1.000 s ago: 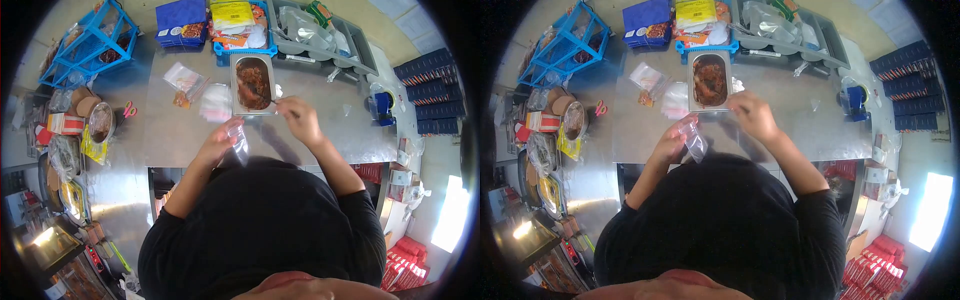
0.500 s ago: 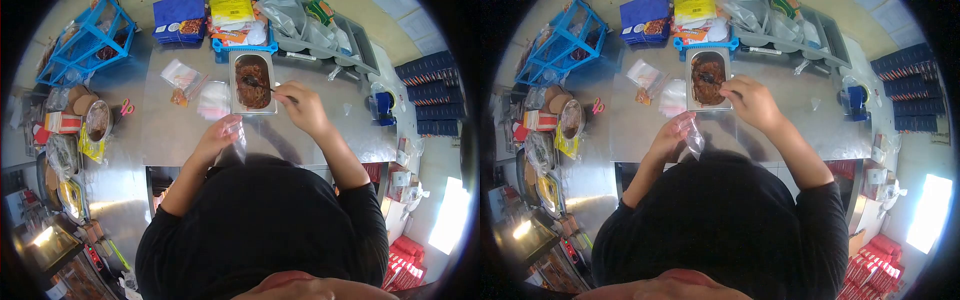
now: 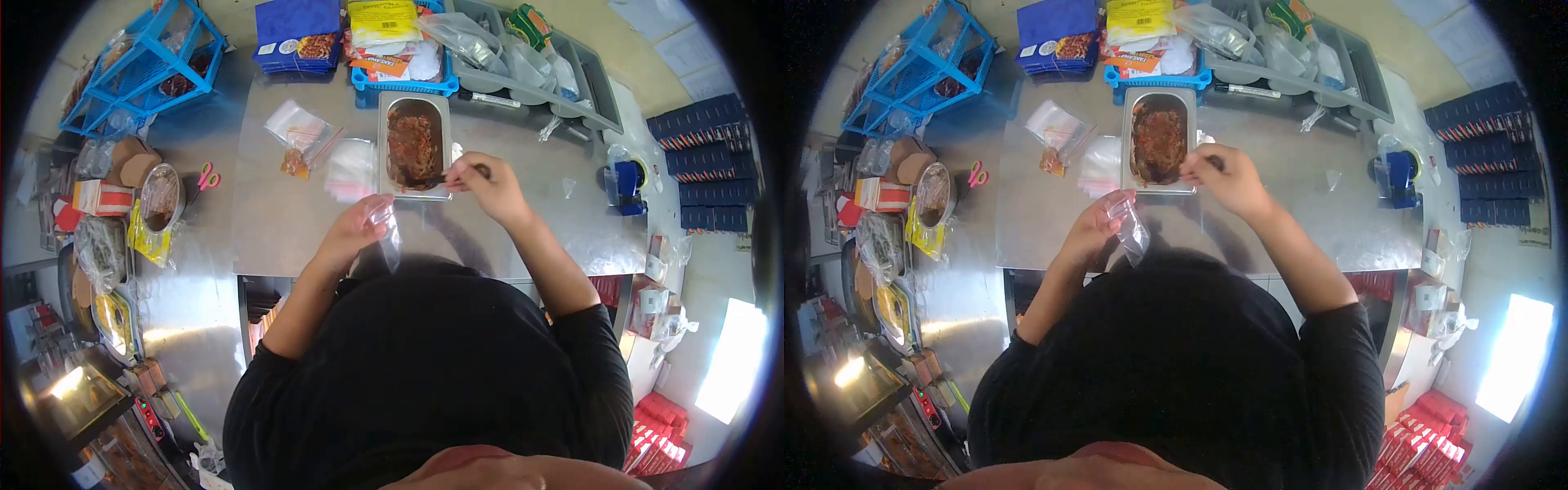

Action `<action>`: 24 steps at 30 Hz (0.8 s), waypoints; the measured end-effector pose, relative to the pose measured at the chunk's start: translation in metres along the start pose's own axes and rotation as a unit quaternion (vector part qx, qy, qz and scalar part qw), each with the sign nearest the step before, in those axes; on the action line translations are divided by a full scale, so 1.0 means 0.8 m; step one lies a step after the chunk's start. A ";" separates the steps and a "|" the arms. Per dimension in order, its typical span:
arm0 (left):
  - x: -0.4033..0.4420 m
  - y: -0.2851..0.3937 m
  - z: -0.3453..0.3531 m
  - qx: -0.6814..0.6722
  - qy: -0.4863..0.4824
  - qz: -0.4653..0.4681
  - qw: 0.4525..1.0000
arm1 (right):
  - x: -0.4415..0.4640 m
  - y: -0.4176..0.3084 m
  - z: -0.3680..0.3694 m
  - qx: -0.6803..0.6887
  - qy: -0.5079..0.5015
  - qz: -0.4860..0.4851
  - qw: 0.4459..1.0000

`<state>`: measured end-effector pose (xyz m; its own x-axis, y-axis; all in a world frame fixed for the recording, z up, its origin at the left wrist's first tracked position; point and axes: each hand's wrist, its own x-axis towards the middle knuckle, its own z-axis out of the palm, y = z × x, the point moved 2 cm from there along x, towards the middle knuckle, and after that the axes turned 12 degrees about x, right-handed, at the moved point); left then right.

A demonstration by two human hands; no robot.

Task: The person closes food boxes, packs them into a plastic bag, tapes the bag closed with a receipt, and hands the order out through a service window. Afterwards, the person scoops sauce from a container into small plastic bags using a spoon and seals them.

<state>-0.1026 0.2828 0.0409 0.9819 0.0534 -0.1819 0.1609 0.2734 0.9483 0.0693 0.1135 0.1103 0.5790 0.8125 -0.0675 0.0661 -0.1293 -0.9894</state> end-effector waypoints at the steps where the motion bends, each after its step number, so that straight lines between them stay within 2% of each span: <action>1: -0.001 0.001 0.000 0.004 0.004 -0.003 1.000 | -0.002 0.007 -0.006 0.144 0.094 0.044 0.984; 2: -0.002 0.001 -0.001 0.003 0.006 -0.004 1.000 | -0.005 0.015 -0.011 0.282 0.186 0.087 0.937; 3: -0.002 0.000 -0.001 0.000 0.005 -0.004 1.000 | -0.008 0.020 -0.016 0.282 0.185 0.088 0.937; 5: -0.002 0.000 -0.001 -0.006 0.005 -0.004 1.000 | -0.016 0.029 -0.027 0.402 0.258 0.095 0.873; 9: -0.002 -0.002 -0.004 -0.006 -0.002 -0.002 1.000 | -0.037 0.017 -0.031 0.395 0.256 0.037 0.882; 10: -0.001 -0.005 -0.006 -0.001 -0.005 -0.003 1.000 | -0.039 0.012 -0.029 0.149 0.189 -0.085 0.967; 11: 0.000 -0.007 -0.007 -0.001 -0.006 -0.005 1.000 | -0.045 0.006 -0.022 -0.109 0.107 -0.200 0.968; 12: 0.001 -0.009 -0.009 0.008 -0.005 -0.007 1.000 | -0.050 -0.002 -0.015 -0.109 0.109 -0.200 0.968; 14: 0.002 -0.007 -0.009 0.020 -0.004 -0.010 1.000 | -0.054 -0.033 0.008 -0.255 -0.015 -0.255 0.933; 15: 0.000 -0.003 -0.007 0.013 -0.004 -0.009 1.000 | -0.053 -0.043 0.006 -0.254 -0.016 -0.255 0.933; 17: -0.003 -0.002 -0.005 0.006 -0.004 -0.008 1.000 | -0.049 -0.055 -0.002 -0.245 0.067 -0.232 0.939; 18: -0.003 -0.002 -0.005 0.016 0.003 -0.001 1.000 | -0.044 -0.055 -0.001 -0.245 0.068 -0.232 0.939; 20: -0.002 -0.002 -0.005 0.029 0.007 0.007 1.000 | -0.030 -0.050 0.002 -0.228 0.071 -0.130 0.962; 21: -0.002 -0.004 -0.005 0.027 0.009 -0.005 1.000 | -0.029 -0.044 0.006 -0.228 0.074 -0.130 0.962; 23: -0.001 -0.002 -0.005 0.027 0.012 -0.015 0.999 | -0.023 -0.023 0.012 -0.114 0.026 -0.048 0.992; 24: -0.002 0.001 -0.003 0.031 0.014 -0.008 0.999 | -0.022 -0.019 0.011 -0.114 0.024 -0.049 0.992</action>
<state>-0.1043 0.2856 0.0416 0.9760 0.0769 -0.2036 0.1833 0.2141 0.9595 0.0507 0.1064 0.1255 0.5983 0.8004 0.0388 0.3029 -0.1811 -0.9357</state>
